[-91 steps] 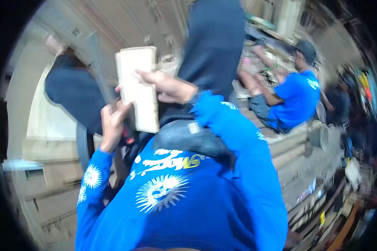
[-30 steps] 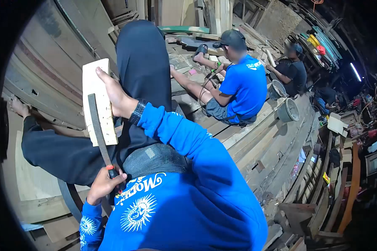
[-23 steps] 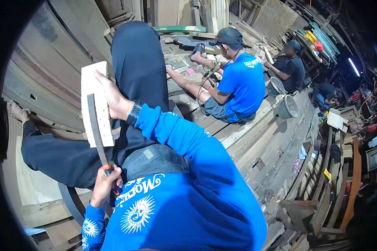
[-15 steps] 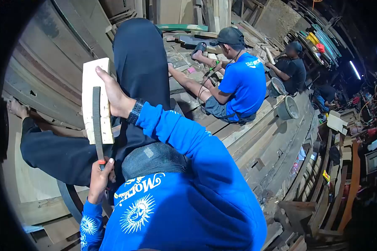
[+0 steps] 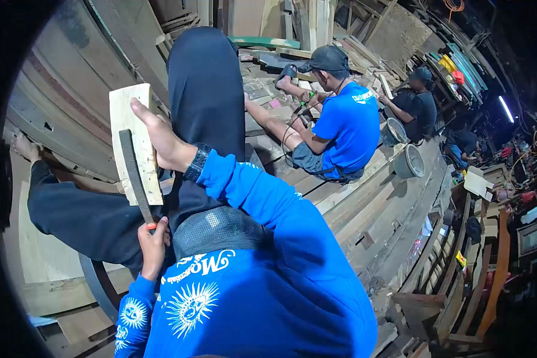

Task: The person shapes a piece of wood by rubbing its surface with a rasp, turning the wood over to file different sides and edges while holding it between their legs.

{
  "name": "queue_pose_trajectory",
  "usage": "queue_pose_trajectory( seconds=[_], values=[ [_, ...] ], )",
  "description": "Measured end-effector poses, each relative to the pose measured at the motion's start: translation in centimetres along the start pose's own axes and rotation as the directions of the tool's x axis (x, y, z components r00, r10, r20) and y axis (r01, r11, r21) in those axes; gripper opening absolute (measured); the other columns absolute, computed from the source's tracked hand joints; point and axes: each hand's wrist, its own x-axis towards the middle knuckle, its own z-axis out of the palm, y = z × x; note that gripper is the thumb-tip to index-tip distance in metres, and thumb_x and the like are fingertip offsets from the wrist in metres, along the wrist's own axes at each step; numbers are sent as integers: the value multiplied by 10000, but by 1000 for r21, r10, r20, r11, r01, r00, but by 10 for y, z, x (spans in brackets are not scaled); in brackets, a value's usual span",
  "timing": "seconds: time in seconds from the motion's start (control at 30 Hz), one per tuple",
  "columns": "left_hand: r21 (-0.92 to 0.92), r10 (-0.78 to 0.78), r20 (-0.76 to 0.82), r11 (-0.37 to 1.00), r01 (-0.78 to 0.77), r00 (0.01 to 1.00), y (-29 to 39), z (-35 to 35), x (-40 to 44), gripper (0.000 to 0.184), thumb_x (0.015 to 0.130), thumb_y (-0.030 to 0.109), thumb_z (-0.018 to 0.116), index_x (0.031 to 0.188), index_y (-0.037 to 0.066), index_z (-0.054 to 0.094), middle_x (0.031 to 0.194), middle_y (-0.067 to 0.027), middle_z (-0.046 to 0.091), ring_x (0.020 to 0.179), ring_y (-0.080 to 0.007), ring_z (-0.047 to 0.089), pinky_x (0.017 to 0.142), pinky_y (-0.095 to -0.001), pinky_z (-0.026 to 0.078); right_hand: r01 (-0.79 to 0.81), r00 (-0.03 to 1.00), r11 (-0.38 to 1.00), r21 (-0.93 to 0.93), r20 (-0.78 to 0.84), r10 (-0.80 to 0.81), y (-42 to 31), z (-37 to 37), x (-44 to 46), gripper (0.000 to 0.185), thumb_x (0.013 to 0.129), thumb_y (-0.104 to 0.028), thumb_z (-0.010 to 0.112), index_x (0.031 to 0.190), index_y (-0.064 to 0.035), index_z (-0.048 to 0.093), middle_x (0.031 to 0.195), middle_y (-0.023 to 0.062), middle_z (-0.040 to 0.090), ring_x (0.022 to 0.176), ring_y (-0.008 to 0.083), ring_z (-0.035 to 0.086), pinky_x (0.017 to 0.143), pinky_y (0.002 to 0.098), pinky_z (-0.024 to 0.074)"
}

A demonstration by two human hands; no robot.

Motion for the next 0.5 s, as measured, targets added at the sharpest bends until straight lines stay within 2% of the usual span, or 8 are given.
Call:
queue_pose_trajectory(
  seconds=[0.07,0.1,0.13,0.2,0.23,0.33,0.43,0.5],
  values=[
    [77,24,-10,997,-23,1000,-6,3,-2,307,926,162,663,681,3,570,545,2,529,462,-54,454,423,-235,320,-16,999,1000,1,43,16,6,-5,2,568,997,-542,440,1241,-40,547,1008,96,664,907,163,678,781,308,584],
    [187,93,-40,979,-84,995,-8,5,-3,325,922,155,664,652,6,563,531,15,516,470,-50,437,439,-246,302,-19,999,1000,12,36,19,6,-1,2,565,989,-539,463,1203,-29,575,978,92,672,859,152,685,744,298,588],
    [190,93,-40,978,-84,995,-11,6,-1,325,922,155,664,652,6,563,531,15,516,470,-50,437,439,-246,302,-23,999,999,24,31,22,7,2,1,562,982,-537,487,1166,-18,603,947,87,681,812,140,692,708,288,592],
    [267,233,-35,939,-215,972,-16,6,0,341,917,156,670,634,3,555,539,17,519,479,-51,435,451,-252,310,-49,998,998,29,32,48,11,1,0,564,982,-536,490,1178,-20,604,952,78,682,813,125,690,697,282,591],
    [196,124,-37,974,-114,992,-13,5,-2,327,920,168,671,656,3,573,556,16,537,495,-44,444,455,-244,309,-59,997,998,17,42,58,16,-2,1,576,981,-543,485,1192,-18,598,958,81,681,817,123,690,696,278,590],
    [70,78,-33,995,-76,996,-15,6,-1,308,925,175,669,679,6,593,567,15,548,508,-37,446,460,-235,307,-39,998,998,-42,43,41,21,2,0,669,959,-615,453,1225,-13,573,984,113,673,847,153,694,706,297,591],
    [34,69,-38,997,-68,997,-17,6,1,276,924,170,669,711,5,611,599,13,560,502,-30,444,455,-222,303,-66,989,998,18,137,63,23,6,-4,820,915,-724,390,1338,-28,487,1009,177,654,900,258,695,733,363,593],
    [-18,59,-32,998,-60,998,-20,4,0,243,914,156,672,733,3,620,629,6,573,500,-28,453,452,-210,305,-91,982,995,51,171,82,23,7,-7,818,914,-724,391,1365,-46,469,1020,181,649,909,267,693,733,370,591]
  ],
)
